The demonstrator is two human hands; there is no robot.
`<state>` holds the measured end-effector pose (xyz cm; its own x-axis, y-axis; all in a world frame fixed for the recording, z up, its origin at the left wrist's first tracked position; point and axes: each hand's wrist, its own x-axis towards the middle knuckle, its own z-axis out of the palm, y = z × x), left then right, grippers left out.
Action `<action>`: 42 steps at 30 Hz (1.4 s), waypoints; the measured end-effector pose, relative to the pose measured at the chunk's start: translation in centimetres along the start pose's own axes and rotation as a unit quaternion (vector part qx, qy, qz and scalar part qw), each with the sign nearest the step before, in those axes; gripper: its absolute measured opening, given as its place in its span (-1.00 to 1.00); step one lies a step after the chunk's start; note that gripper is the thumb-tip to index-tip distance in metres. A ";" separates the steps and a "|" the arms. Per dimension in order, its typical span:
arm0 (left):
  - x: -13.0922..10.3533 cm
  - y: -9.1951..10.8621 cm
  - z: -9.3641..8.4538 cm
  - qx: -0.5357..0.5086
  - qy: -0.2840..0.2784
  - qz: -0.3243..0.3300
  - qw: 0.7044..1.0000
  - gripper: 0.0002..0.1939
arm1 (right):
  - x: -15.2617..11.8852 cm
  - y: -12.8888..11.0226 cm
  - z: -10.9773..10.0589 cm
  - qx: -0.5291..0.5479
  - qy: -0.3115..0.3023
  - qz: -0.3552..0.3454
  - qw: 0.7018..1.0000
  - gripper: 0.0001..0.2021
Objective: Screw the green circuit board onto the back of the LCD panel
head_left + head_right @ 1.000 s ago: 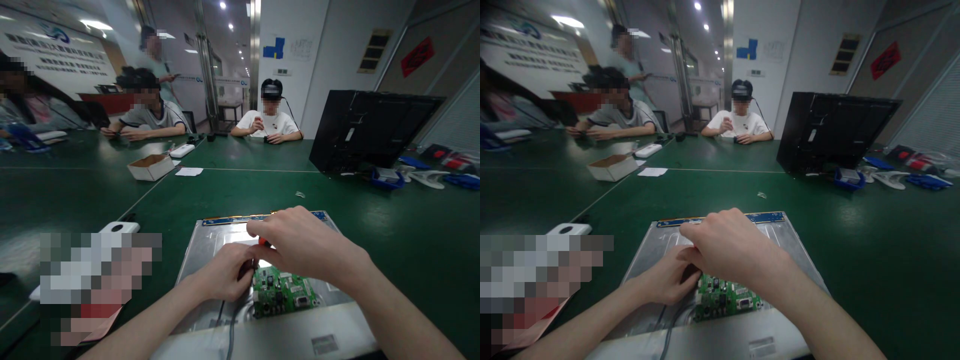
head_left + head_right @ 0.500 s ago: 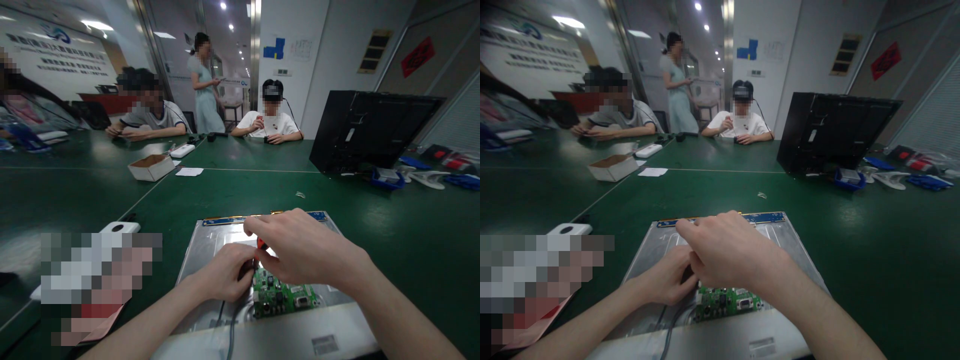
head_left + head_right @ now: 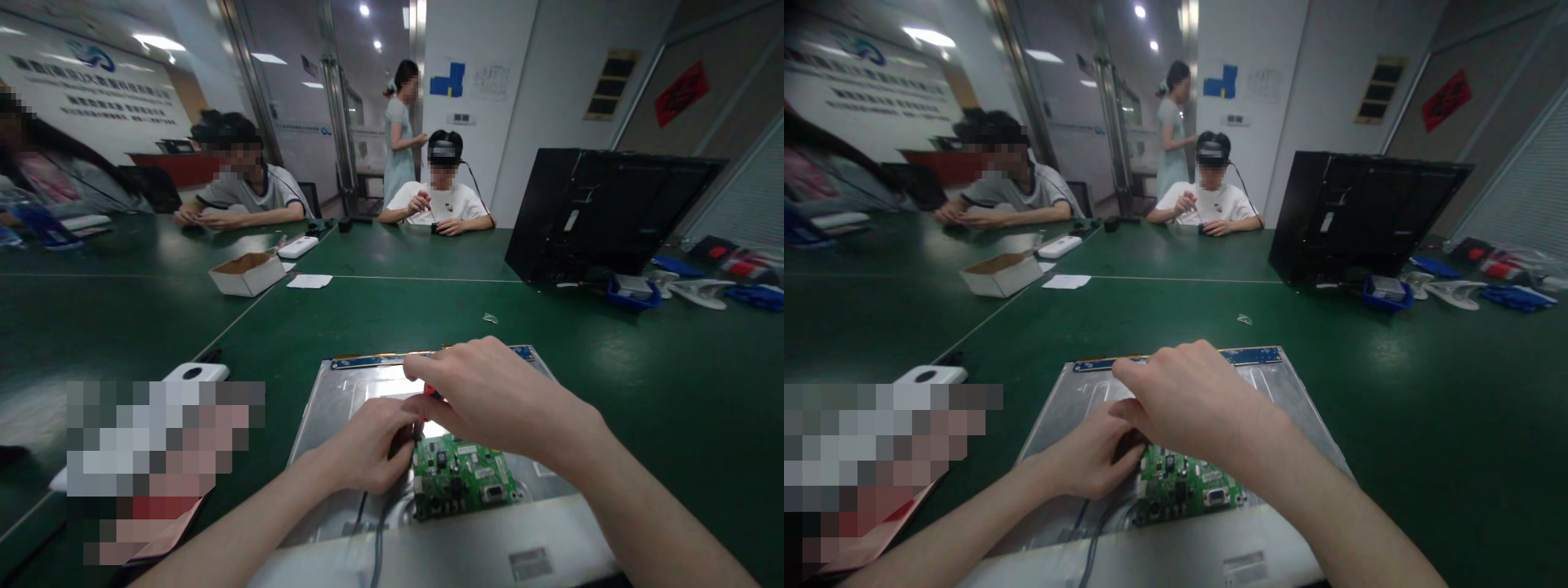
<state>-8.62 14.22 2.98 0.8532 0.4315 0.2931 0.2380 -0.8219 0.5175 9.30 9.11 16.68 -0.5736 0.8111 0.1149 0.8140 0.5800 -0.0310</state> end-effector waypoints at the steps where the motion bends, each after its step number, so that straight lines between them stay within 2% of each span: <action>1: 0.0 0.0 0.0 0.002 -0.002 -0.003 1.000 -0.83 | 0.0 0.0 0.0 0.001 -0.001 -0.001 1.000 -0.85; 4: 0.0 -0.2 0.1 0.007 -0.011 -0.012 1.000 -0.89 | -0.2 -0.1 -0.1 0.010 0.002 -0.009 1.000 -0.91; 7: 0.0 -0.4 0.2 0.002 -0.008 -0.018 1.000 -0.91 | -0.4 -0.1 -0.1 0.022 0.006 -0.021 1.000 -0.88; 18: 0.0 -0.1 0.0 0.000 -0.006 -0.004 1.000 -0.83 | -0.1 0.1 0.0 0.023 -0.004 -0.018 1.000 -0.84; 24: -0.1 -0.3 0.1 0.019 -0.007 -0.010 1.000 -0.90 | -0.2 0.0 0.0 0.015 0.000 -0.017 1.000 -0.93; 30: -0.1 -0.3 0.1 -0.005 -0.009 -0.011 1.000 -0.85 | -0.3 -0.2 -0.3 0.031 -0.025 -0.018 0.999 -0.87; 35: -0.1 -0.1 0.0 0.002 -0.003 -0.010 1.000 -0.85 | -0.3 -0.1 0.0 0.028 -0.002 -0.018 0.999 -0.87; 42: 0.0 0.1 -0.3 -0.010 -0.023 -0.002 1.000 -0.84 | -0.1 -0.1 -0.3 0.016 -0.015 0.007 1.000 -0.83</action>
<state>-8.76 14.29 3.27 0.8727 0.4172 0.2536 0.2325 -0.8119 0.5355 9.32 8.92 17.00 -0.5650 0.8206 0.0852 0.8188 0.5705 -0.0645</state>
